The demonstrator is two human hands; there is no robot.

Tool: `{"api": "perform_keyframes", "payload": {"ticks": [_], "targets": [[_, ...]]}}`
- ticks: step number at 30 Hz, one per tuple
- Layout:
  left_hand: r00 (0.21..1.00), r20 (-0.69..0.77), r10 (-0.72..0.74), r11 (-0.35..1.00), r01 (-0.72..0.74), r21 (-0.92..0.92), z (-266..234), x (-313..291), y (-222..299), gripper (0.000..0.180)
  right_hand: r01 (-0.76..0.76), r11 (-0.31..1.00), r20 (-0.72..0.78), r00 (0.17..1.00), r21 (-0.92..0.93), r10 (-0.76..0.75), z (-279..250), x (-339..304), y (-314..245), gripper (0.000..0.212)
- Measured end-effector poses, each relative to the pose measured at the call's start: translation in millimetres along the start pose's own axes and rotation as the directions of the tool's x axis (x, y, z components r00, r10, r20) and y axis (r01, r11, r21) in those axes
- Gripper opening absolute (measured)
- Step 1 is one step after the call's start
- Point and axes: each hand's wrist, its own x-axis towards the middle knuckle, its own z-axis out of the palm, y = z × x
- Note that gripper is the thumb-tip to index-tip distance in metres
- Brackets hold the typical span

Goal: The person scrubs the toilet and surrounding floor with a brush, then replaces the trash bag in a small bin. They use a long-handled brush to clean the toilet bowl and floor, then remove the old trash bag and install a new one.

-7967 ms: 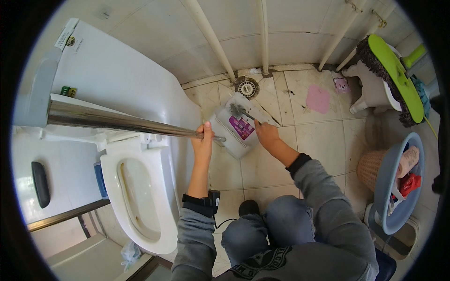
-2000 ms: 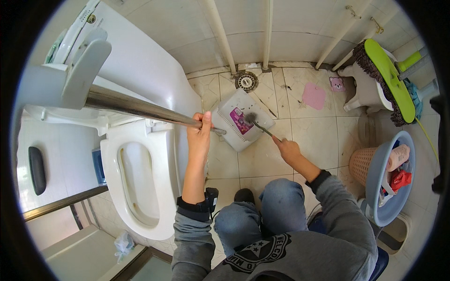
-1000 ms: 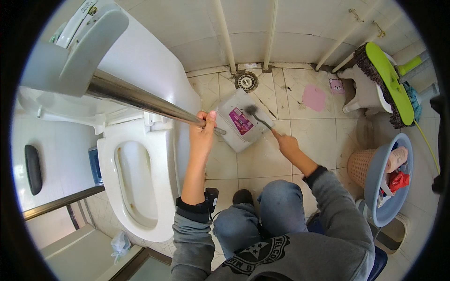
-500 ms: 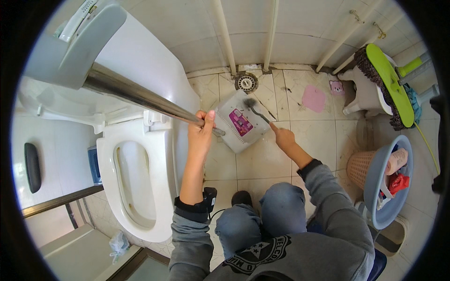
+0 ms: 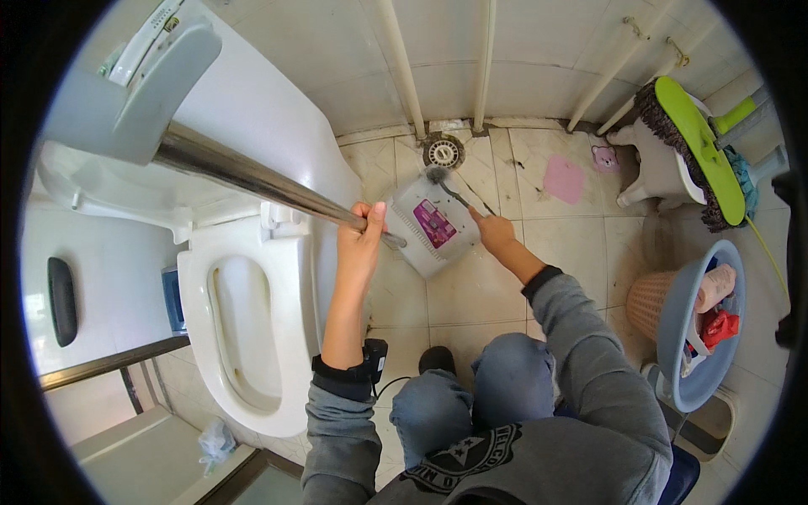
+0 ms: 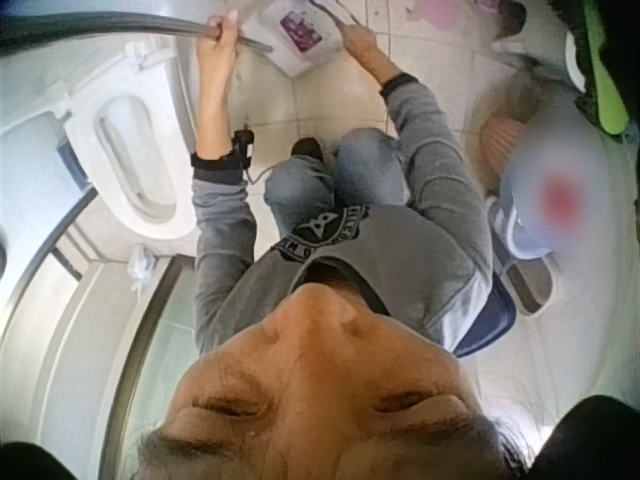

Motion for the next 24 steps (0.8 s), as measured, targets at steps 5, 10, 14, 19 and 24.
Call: {"api": "perform_keyframes", "payload": {"ticks": [5,10,14,19,24], "targets": [[1.0,0.012,0.003,1.0,-0.004,0.008,-0.6,0.0,1.8,0.041,0.051,0.997,0.054,0.997,0.065,-0.055,9.0,-8.9,-44.2,0.057],[1.0,0.017,0.022,0.999,-0.021,-0.031,1.1,1.5,-1.2,0.041,0.133,0.988,0.043,0.991,-0.079,-0.13,4.8,-6.9,-15.5,0.058],[1.0,0.015,0.01,1.0,-0.009,-0.028,-1.6,1.4,-1.8,0.04,0.004,0.998,0.001,1.0,-0.058,-0.004,3.7,24.7,14.8,0.061],[1.0,0.009,0.006,1.0,-0.006,-0.024,-2.9,3.1,0.0,0.039,-0.084,0.996,-0.001,0.996,0.011,0.084,1.7,-41.8,35.9,0.06],[1.0,0.001,-0.01,1.0,0.01,0.009,1.3,4.9,-0.8,0.04,-0.059,0.996,0.051,0.997,-0.062,0.062,-0.4,-43.7,27.4,0.062]]}}
